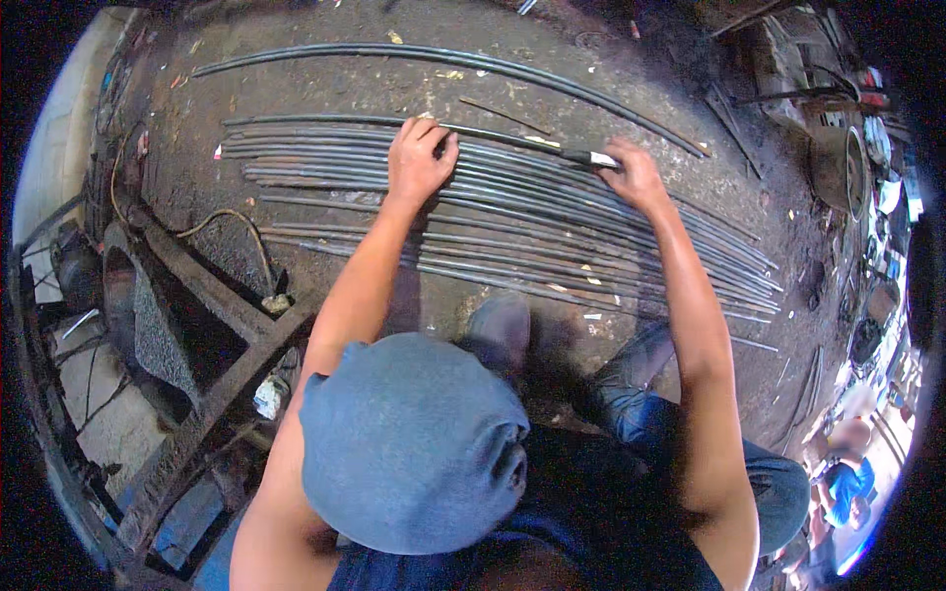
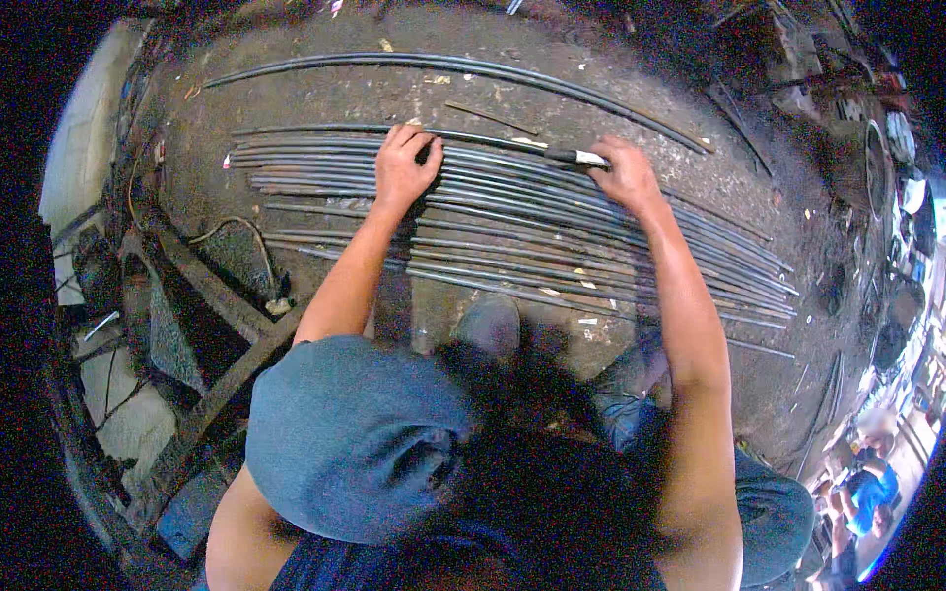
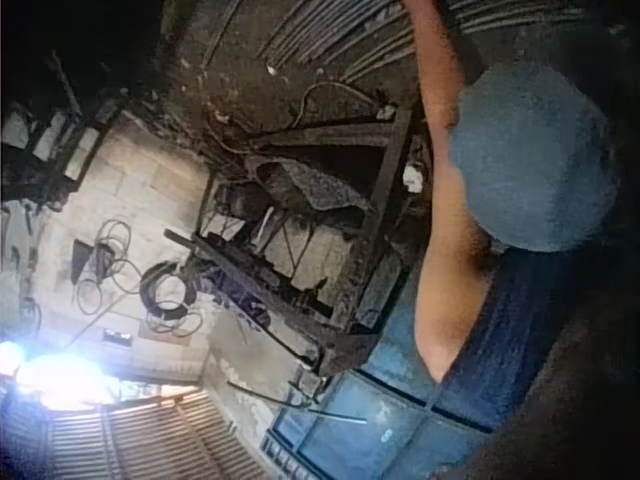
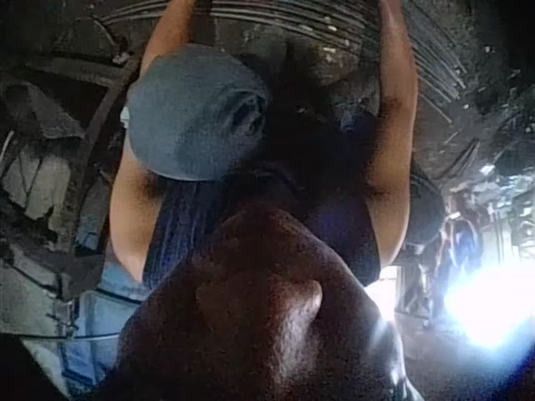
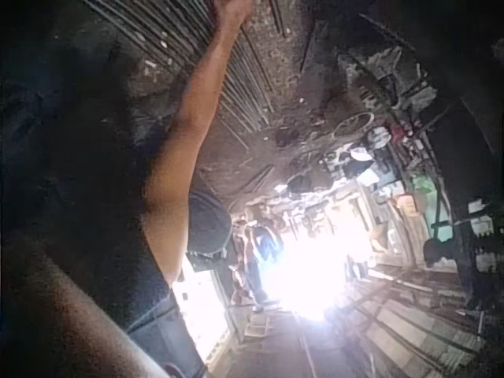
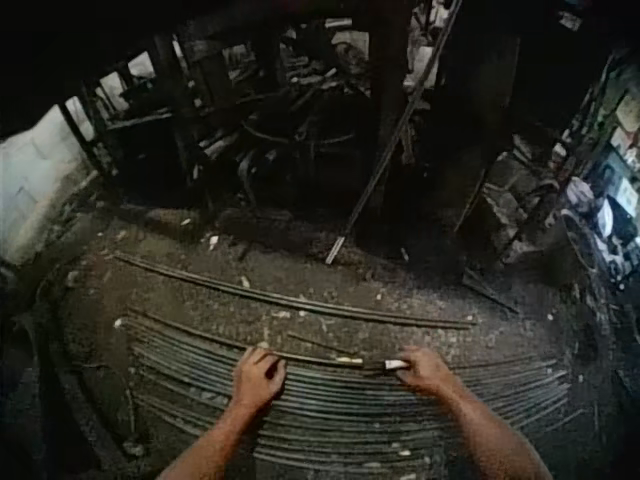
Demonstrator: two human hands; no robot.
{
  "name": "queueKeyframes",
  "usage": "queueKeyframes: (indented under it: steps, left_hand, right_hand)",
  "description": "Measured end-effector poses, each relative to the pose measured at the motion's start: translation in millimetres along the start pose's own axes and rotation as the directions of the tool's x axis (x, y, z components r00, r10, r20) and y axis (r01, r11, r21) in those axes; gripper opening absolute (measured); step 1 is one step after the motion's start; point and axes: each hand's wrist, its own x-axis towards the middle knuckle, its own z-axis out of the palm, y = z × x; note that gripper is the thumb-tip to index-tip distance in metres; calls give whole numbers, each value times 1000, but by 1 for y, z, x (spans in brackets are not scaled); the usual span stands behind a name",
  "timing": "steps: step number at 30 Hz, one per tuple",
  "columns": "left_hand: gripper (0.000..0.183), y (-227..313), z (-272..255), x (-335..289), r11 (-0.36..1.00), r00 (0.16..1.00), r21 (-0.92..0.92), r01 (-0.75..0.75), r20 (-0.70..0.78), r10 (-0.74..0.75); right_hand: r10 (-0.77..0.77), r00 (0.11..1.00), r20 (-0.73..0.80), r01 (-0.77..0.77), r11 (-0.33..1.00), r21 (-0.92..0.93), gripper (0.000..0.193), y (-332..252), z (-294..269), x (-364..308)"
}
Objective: Marking several metal rebar rods with a black marker on a workshop floor.
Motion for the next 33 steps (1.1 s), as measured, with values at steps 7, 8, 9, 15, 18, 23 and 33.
queueKeyframes:
  steps: [7,8,9,15,18,23,33]
  left_hand:
    - [10,0,-1,0,1000,999,-21,7,-45,-8]
    - [10,0,0,0,1000,999,-20,13,-35,-13]
    - [11,-1,0,-1,1000,1000,-19,17,-25,-18]
    - [14,-6,2,-3,999,999,-11,40,-3,-41]
    - [14,-9,1,-3,999,999,-35,38,2,-38]
    - [12,-3,1,0,994,999,-93,54,10,-53]
    - [14,-7,0,-4,987,994,-111,112,4,-113]
  right_hand:
    - [-77,994,-80,68,991,-114,27,-3,5,-5]
    - [-74,994,-77,67,994,-87,28,-2,5,-5]
    - [-70,995,-75,65,996,-60,29,-2,5,-5]
    - [-44,999,-5,44,994,-99,28,-11,1,-2]
    - [-36,999,-15,34,991,-131,27,-18,-1,-2]
    - [-55,993,-107,38,987,-153,26,-1,-7,-13]
    - [163,987,-8,-162,970,-184,35,63,-45,-46]
